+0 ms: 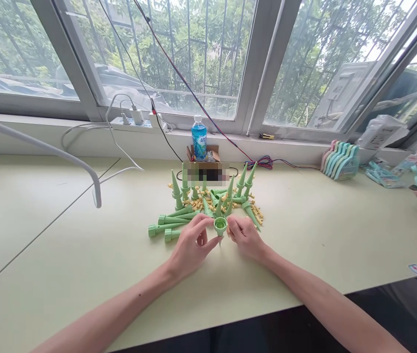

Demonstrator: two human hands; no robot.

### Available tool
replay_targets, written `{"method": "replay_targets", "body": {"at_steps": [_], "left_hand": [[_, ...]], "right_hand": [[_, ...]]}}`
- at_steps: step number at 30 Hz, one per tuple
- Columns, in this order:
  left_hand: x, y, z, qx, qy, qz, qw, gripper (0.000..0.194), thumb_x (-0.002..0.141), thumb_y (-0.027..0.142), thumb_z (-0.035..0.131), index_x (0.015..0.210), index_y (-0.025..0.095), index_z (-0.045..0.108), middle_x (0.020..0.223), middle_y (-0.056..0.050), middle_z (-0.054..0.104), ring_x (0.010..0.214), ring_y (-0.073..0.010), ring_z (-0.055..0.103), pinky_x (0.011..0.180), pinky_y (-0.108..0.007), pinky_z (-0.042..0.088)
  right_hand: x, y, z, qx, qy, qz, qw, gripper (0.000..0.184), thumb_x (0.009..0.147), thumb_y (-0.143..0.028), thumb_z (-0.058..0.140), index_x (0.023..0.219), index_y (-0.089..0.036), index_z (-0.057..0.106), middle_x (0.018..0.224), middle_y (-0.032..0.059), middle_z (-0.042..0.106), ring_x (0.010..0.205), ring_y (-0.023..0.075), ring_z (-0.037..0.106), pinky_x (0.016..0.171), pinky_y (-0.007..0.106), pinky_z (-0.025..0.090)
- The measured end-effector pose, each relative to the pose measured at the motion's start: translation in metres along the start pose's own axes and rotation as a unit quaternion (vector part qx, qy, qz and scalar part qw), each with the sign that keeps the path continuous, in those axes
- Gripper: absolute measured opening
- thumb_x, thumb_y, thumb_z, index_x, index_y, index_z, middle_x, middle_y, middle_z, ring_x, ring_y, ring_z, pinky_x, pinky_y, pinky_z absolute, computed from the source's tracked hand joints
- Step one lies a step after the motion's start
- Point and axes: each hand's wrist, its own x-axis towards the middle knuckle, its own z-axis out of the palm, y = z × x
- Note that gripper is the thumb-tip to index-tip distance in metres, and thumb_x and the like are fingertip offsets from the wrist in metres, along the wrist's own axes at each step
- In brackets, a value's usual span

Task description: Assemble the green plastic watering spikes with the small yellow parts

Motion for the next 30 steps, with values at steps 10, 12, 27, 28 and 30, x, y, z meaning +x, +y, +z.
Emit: {"method": "replay_targets", "body": {"at_steps": [10,12,27,28,30], "left_hand": [[0.001,0.0,-0.001,0.019,0.005,-0.012,1.0,0.015,0.093,0.025,0.057,0.108,0.022,0.06,0.101,-0.004,0.059,0.054,-0.0051,0.047,0.049,-0.019,0.045],[0.003,0.004,-0.002,-0.003,0.007,-0.052,0.999,0.014,0.096,0.029,0.052,0.104,0.02,0.059,0.097,-0.003,0.06,0.053,-0.0058,0.047,0.048,-0.019,0.043],[0.006,0.006,-0.005,-0.265,-0.199,-0.289,0.898,0.046,0.092,0.062,0.052,0.09,0.016,0.057,0.047,0.004,0.055,0.035,-0.0089,0.043,0.04,-0.021,0.036],[0.006,0.006,-0.005,-0.259,-0.201,-0.288,0.9,0.046,0.092,0.061,0.051,0.09,0.016,0.057,0.047,0.004,0.054,0.035,-0.0089,0.043,0.041,-0.021,0.036],[0.006,0.009,-0.006,-0.251,-0.206,-0.283,0.902,0.043,0.093,0.059,0.051,0.092,0.016,0.056,0.047,0.004,0.054,0.036,-0.0091,0.043,0.042,-0.021,0.037]], "right_hand": [[-0.001,0.004,0.003,0.043,0.014,0.0,0.999,0.05,0.103,-0.053,0.035,0.065,-0.021,0.045,0.054,-0.0032,0.039,0.048,0.012,0.038,0.048,0.026,0.032],[-0.001,0.004,0.003,0.047,0.026,0.002,0.999,0.048,0.103,-0.053,0.037,0.067,-0.021,0.044,0.056,-0.0032,0.04,0.048,0.0117,0.037,0.048,0.026,0.032],[0.003,0.003,-0.002,-0.016,0.001,-0.05,0.999,0.036,0.103,-0.044,0.043,0.081,-0.019,0.057,0.06,-0.003,0.049,0.05,0.0111,0.04,0.052,0.025,0.035],[0.003,0.003,-0.003,-0.022,0.004,-0.053,0.998,0.036,0.102,-0.044,0.043,0.081,-0.019,0.056,0.059,-0.0032,0.048,0.051,0.0112,0.04,0.052,0.025,0.034],[0.003,0.004,-0.003,-0.031,0.006,-0.057,0.998,0.036,0.103,-0.043,0.043,0.079,-0.019,0.055,0.058,-0.0038,0.045,0.05,0.0112,0.038,0.052,0.025,0.033]]}}
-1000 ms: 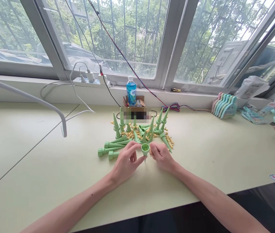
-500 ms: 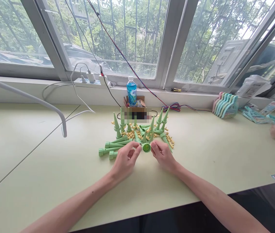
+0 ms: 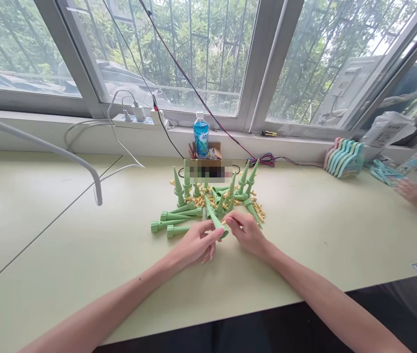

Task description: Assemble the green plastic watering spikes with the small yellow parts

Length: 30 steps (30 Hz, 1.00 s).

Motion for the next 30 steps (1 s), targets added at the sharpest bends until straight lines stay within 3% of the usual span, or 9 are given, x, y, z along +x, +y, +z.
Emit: {"method": "replay_targets", "body": {"at_steps": [4,8,12,16,20,24,27,30], "left_hand": [[-0.004,0.002,0.002,0.054,0.021,0.017,0.998,0.036,0.092,0.053,0.057,0.096,0.018,0.053,0.052,0.006,0.051,0.041,-0.0097,0.045,0.042,-0.021,0.037],[-0.004,0.002,0.004,0.174,0.105,0.121,0.972,0.023,0.089,0.039,0.062,0.092,0.017,0.055,0.077,0.001,0.054,0.054,-0.0084,0.05,0.047,-0.021,0.045],[-0.001,-0.003,0.005,0.254,0.133,0.206,0.936,0.011,0.089,0.027,0.059,0.095,0.018,0.06,0.088,0.0,0.049,0.056,-0.0062,0.051,0.05,-0.021,0.049],[0.001,-0.012,0.004,0.292,0.139,0.258,0.911,0.018,0.092,0.019,0.055,0.108,0.021,0.061,0.101,-0.002,0.052,0.051,-0.0022,0.049,0.054,-0.021,0.05],[0.003,-0.016,0.003,0.302,0.155,0.254,0.906,0.026,0.092,0.018,0.054,0.117,0.024,0.058,0.111,-0.005,0.051,0.052,-0.0019,0.051,0.056,-0.022,0.052],[0.004,-0.009,0.002,0.266,0.216,0.217,0.914,0.028,0.09,0.021,0.057,0.117,0.022,0.052,0.108,-0.004,0.054,0.055,-0.0052,0.055,0.055,-0.023,0.053],[0.003,0.0,0.002,0.215,0.237,0.164,0.933,0.017,0.092,0.033,0.056,0.1,0.019,0.053,0.092,-0.002,0.059,0.053,-0.0076,0.054,0.052,-0.022,0.049],[0.001,0.006,0.002,0.142,0.183,0.098,0.968,0.036,0.097,0.048,0.046,0.08,0.018,0.054,0.061,0.003,0.051,0.045,-0.0097,0.05,0.045,-0.022,0.043]], "right_hand": [[-0.001,0.0,-0.001,-0.016,-0.012,-0.01,1.0,0.039,0.103,-0.039,0.041,0.069,-0.02,0.044,0.056,-0.0049,0.038,0.051,0.011,0.034,0.051,0.025,0.03],[-0.001,0.001,0.0,-0.037,-0.029,-0.001,0.999,0.042,0.103,-0.038,0.039,0.065,-0.021,0.034,0.056,-0.0053,0.033,0.051,0.0107,0.03,0.052,0.026,0.027],[-0.001,0.001,0.0,-0.049,-0.039,0.016,0.998,0.043,0.104,-0.038,0.037,0.065,-0.021,0.034,0.057,-0.0047,0.035,0.052,0.011,0.033,0.053,0.026,0.028],[0.0,-0.001,0.001,-0.037,-0.051,0.028,0.998,0.045,0.104,-0.041,0.036,0.065,-0.02,0.041,0.056,-0.0035,0.041,0.052,0.0113,0.04,0.054,0.026,0.031],[0.001,-0.002,0.002,-0.013,-0.042,0.034,0.998,0.045,0.104,-0.042,0.037,0.066,-0.02,0.045,0.054,-0.0038,0.042,0.05,0.0114,0.042,0.054,0.025,0.034],[0.001,-0.002,0.001,-0.014,-0.002,0.031,0.999,0.043,0.103,-0.042,0.04,0.067,-0.02,0.044,0.055,-0.0043,0.041,0.049,0.011,0.037,0.052,0.026,0.031],[0.001,-0.001,-0.002,-0.015,0.038,0.03,0.999,0.042,0.104,-0.041,0.04,0.068,-0.02,0.044,0.057,-0.0036,0.042,0.051,0.0114,0.038,0.052,0.026,0.031],[0.002,-0.001,-0.003,-0.027,0.055,0.016,0.998,0.039,0.103,-0.039,0.042,0.07,-0.02,0.046,0.059,-0.003,0.044,0.053,0.0118,0.04,0.054,0.026,0.032]]}}
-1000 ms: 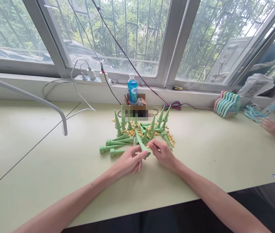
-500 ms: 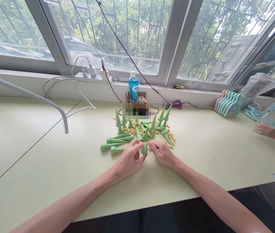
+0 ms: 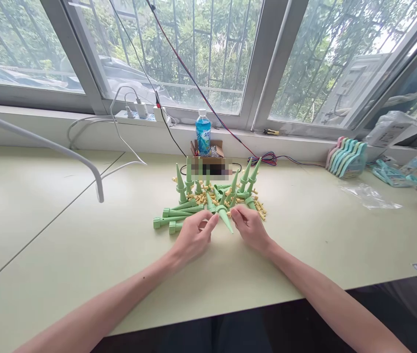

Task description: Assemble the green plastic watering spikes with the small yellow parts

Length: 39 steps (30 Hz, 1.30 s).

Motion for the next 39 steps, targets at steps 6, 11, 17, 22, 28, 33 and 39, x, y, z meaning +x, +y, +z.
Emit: {"method": "replay_targets", "body": {"at_steps": [6,11,17,22,28,33,39], "left_hand": [[-0.001,0.0,-0.001,-0.038,-0.058,-0.057,0.996,0.036,0.089,0.049,0.061,0.073,0.018,0.054,0.053,0.005,0.048,0.043,-0.0106,0.051,0.041,-0.02,0.036],[-0.001,0.0,0.0,0.0,-0.046,-0.023,0.999,0.035,0.085,0.05,0.065,0.075,0.017,0.056,0.065,0.003,0.054,0.051,-0.0104,0.053,0.044,-0.02,0.037],[-0.001,-0.008,0.002,0.074,0.028,0.076,0.994,0.035,0.079,0.049,0.074,0.081,0.017,0.057,0.076,0.003,0.05,0.052,-0.0073,0.044,0.047,-0.021,0.039],[-0.001,-0.013,0.003,0.096,0.05,0.128,0.986,0.031,0.077,0.039,0.078,0.081,0.018,0.055,0.077,0.004,0.05,0.051,-0.0055,0.043,0.048,-0.02,0.04],[-0.004,-0.013,0.006,0.087,0.054,0.186,0.977,0.022,0.082,0.029,0.075,0.089,0.019,0.056,0.087,0.002,0.054,0.052,-0.0044,0.046,0.047,-0.018,0.042],[-0.005,-0.014,0.007,0.09,0.048,0.196,0.975,0.022,0.082,0.026,0.074,0.091,0.02,0.055,0.088,0.002,0.054,0.052,-0.0042,0.047,0.047,-0.017,0.042],[-0.002,-0.014,0.004,0.11,0.057,0.171,0.977,0.016,0.094,0.033,0.059,0.087,0.019,0.054,0.085,0.001,0.056,0.051,-0.0055,0.045,0.051,-0.02,0.041]], "right_hand": [[0.0,-0.002,0.0,-0.016,-0.036,-0.037,0.999,0.032,0.103,-0.033,0.044,0.075,-0.019,0.053,0.064,-0.0015,0.049,0.058,0.0125,0.043,0.057,0.025,0.034],[-0.001,0.0,0.001,-0.003,-0.044,-0.009,0.999,0.034,0.103,-0.036,0.043,0.073,-0.02,0.048,0.059,-0.0042,0.043,0.052,0.0114,0.037,0.054,0.025,0.032],[-0.002,0.001,0.002,0.025,-0.068,0.038,0.997,0.045,0.103,-0.05,0.037,0.067,-0.022,0.037,0.054,-0.0044,0.04,0.048,0.0115,0.035,0.049,0.026,0.03],[-0.003,-0.003,0.005,0.105,-0.093,0.093,0.986,0.052,0.1,-0.06,0.039,0.065,-0.022,0.041,0.049,-0.005,0.038,0.044,0.0106,0.033,0.044,0.026,0.029],[-0.001,-0.013,0.005,0.264,-0.15,0.185,0.935,0.052,0.094,-0.064,0.047,0.064,-0.022,0.039,0.05,-0.0088,0.027,0.039,0.0068,0.023,0.038,0.024,0.018],[0.0,-0.017,0.003,0.29,-0.159,0.193,0.924,0.053,0.094,-0.061,0.05,0.061,-0.022,0.036,0.049,-0.0091,0.026,0.038,0.0056,0.022,0.039,0.023,0.016],[-0.001,-0.009,0.005,0.267,-0.102,0.153,0.946,0.05,0.096,-0.059,0.048,0.066,-0.021,0.041,0.052,-0.0081,0.031,0.04,0.0067,0.03,0.039,0.023,0.023]]}}
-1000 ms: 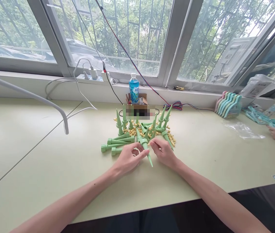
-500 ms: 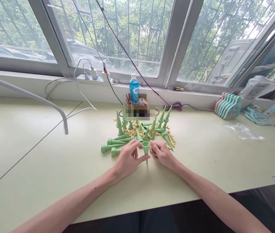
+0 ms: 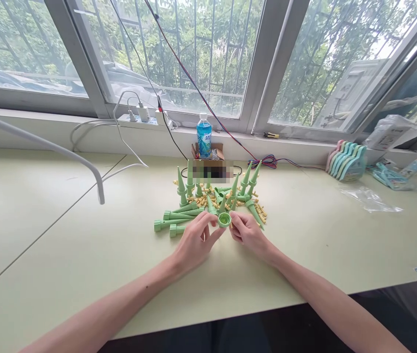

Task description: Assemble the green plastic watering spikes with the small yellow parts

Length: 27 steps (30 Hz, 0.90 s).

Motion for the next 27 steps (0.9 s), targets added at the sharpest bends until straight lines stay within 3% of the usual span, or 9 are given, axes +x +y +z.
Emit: {"method": "replay_targets", "body": {"at_steps": [4,8,13,20,27], "left_hand": [[0.0025,0.0032,-0.0034,-0.025,-0.012,-0.041,0.999,0.042,0.103,0.043,0.035,0.078,0.017,0.058,0.067,0.0,0.055,0.052,-0.0106,0.047,0.054,-0.024,0.041],[0.0036,0.0035,-0.0043,-0.065,-0.057,-0.083,0.993,0.057,0.102,0.053,0.03,0.071,0.017,0.062,0.054,0.0,0.053,0.054,-0.0139,0.05,0.059,-0.026,0.043],[0.0032,0.0012,-0.0045,-0.074,-0.082,-0.086,0.99,0.058,0.1,0.058,0.034,0.063,0.017,0.052,0.052,0.001,0.052,0.055,-0.0141,0.048,0.06,-0.027,0.04],[0.0026,0.0034,-0.0067,-0.093,-0.104,-0.074,0.987,0.058,0.097,0.062,0.037,0.064,0.017,0.054,0.053,0.002,0.051,0.055,-0.0134,0.046,0.056,-0.026,0.037],[0.0017,0.006,-0.0063,-0.097,-0.111,-0.071,0.987,0.047,0.096,0.054,0.047,0.067,0.016,0.054,0.066,0.0,0.053,0.057,-0.0113,0.046,0.051,-0.022,0.037]], "right_hand": [[0.0016,0.0057,-0.0029,-0.027,0.054,-0.041,0.997,0.048,0.098,-0.059,0.046,0.069,-0.021,0.042,0.054,-0.0062,0.039,0.039,0.0075,0.034,0.038,0.024,0.028],[-0.0004,0.0061,-0.0041,-0.117,0.053,-0.061,0.99,0.048,0.099,-0.058,0.044,0.069,-0.021,0.044,0.053,-0.0049,0.043,0.042,0.0091,0.038,0.042,0.024,0.032],[-0.0029,0.0051,-0.0034,-0.154,0.014,-0.069,0.985,0.048,0.1,-0.058,0.042,0.069,-0.021,0.044,0.052,-0.0043,0.043,0.044,0.0104,0.038,0.043,0.025,0.033],[-0.0025,0.0091,-0.0028,-0.121,0.006,-0.063,0.991,0.05,0.098,-0.062,0.043,0.067,-0.023,0.036,0.052,-0.0057,0.035,0.042,0.0105,0.035,0.041,0.026,0.03],[-0.0036,0.0056,-0.0043,-0.156,0.014,-0.08,0.984,0.05,0.1,-0.058,0.04,0.065,-0.023,0.035,0.05,-0.005,0.037,0.044,0.0106,0.032,0.043,0.026,0.026]]}}
